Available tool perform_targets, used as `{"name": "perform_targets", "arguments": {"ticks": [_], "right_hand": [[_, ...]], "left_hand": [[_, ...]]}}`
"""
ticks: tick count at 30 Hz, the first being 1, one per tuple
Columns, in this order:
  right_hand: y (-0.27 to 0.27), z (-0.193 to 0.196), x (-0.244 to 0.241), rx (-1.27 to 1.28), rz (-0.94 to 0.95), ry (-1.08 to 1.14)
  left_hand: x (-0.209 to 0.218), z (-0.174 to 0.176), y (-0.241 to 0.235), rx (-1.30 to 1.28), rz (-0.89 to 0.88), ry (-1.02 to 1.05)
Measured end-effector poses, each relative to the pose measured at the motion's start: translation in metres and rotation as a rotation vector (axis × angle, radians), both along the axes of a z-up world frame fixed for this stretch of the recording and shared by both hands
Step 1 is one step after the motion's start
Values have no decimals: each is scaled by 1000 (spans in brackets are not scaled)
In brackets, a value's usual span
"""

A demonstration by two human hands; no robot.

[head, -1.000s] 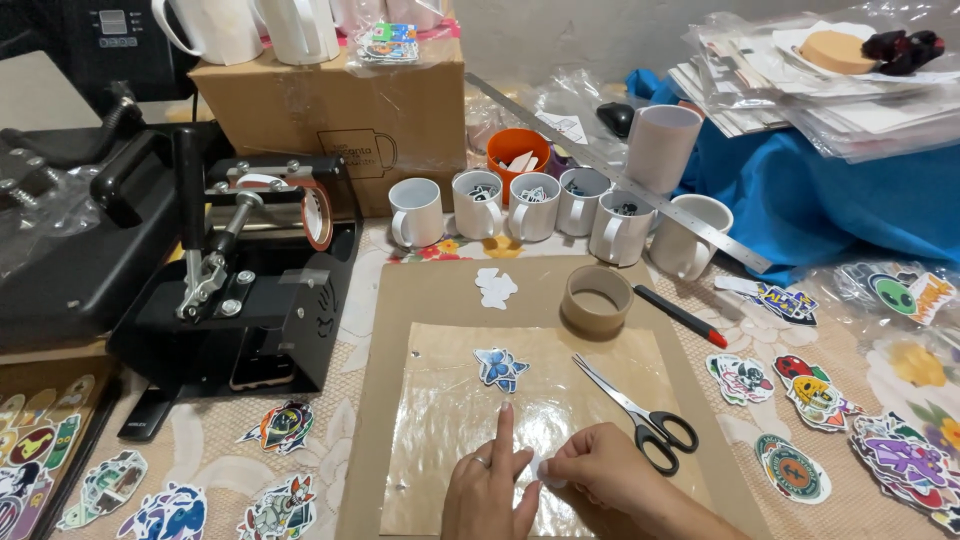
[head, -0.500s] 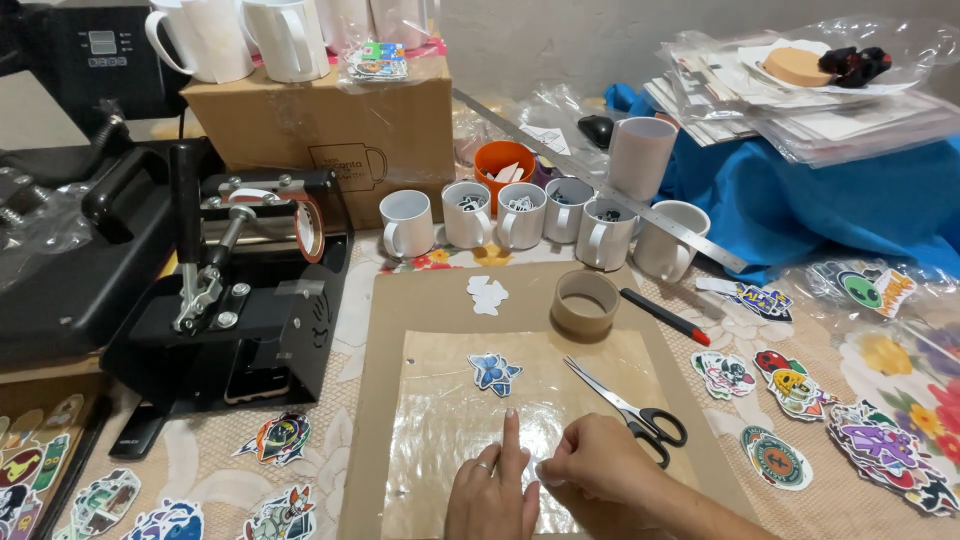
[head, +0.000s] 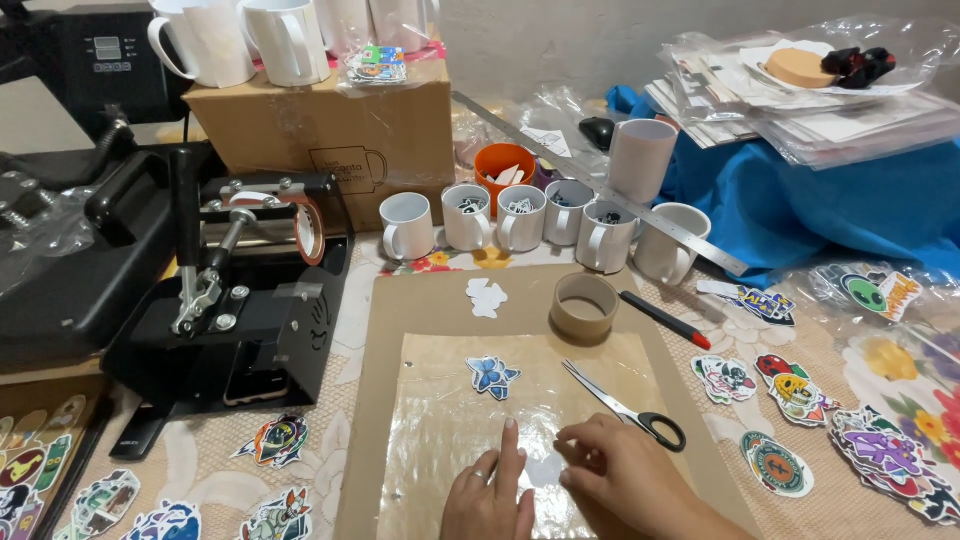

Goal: Peeling the backing off small stickers and placing them onto a clear adhesive sheet.

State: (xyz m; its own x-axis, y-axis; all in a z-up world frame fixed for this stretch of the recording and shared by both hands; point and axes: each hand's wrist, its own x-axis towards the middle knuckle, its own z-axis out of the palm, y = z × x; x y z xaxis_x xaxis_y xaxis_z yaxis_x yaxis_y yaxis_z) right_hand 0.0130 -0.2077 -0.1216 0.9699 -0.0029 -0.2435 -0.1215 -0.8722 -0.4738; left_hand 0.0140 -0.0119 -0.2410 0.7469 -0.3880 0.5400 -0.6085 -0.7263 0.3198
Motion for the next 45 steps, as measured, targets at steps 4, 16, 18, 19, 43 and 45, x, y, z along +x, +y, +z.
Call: {"name": "perform_targets", "arguments": {"ticks": [4, 16, 18, 19, 43, 45], "right_hand": [[-2, -16, 2, -50, 80, 25], [17, 27, 20, -35, 57, 190], [16, 25, 22, 133, 28, 163], [15, 24, 31, 130, 35, 160], [-34, -28, 36, -238, 94, -334], [-58, -52, 24, -406, 28, -224]], "left_hand": [[-8, 24, -2, -137, -10, -82], [10, -8, 0, -3, -27, 365], [9, -6, 0, -14, 86, 471], [7, -2, 2, -19, 92, 468], [13, 37, 45, -1598, 177, 1246], [9, 46, 43, -1603, 139, 1325]]}}
